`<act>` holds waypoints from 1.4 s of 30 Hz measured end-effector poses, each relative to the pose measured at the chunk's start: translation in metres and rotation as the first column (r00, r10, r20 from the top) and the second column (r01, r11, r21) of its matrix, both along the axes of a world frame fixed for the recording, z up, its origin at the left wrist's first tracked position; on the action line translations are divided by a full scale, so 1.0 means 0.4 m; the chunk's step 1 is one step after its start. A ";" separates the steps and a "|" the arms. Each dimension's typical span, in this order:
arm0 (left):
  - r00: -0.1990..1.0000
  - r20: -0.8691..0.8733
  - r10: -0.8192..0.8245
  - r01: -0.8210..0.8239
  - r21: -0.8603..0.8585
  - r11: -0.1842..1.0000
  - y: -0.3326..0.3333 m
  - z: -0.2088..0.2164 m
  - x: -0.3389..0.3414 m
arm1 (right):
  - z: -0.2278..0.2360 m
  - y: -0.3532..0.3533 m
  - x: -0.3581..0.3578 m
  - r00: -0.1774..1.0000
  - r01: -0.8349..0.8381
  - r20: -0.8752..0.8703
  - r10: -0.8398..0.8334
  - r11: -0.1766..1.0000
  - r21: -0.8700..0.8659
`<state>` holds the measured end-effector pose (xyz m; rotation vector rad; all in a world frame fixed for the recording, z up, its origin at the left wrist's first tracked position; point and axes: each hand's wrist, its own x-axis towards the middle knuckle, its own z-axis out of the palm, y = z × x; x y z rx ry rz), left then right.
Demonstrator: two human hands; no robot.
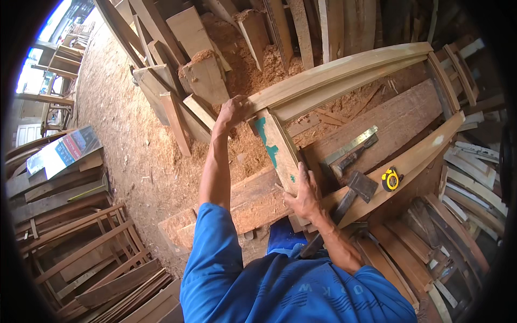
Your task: The person measures, marks, and fits wooden beams together to construct a frame using a measuring tape, pencil, and hammer.
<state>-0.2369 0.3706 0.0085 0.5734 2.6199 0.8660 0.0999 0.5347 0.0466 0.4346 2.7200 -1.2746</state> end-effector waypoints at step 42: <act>0.869 -0.275 0.411 -0.363 0.208 0.908 -0.017 0.026 0.214 | 0.162 0.217 0.020 0.910 -0.353 0.270 0.315 0.930 0.103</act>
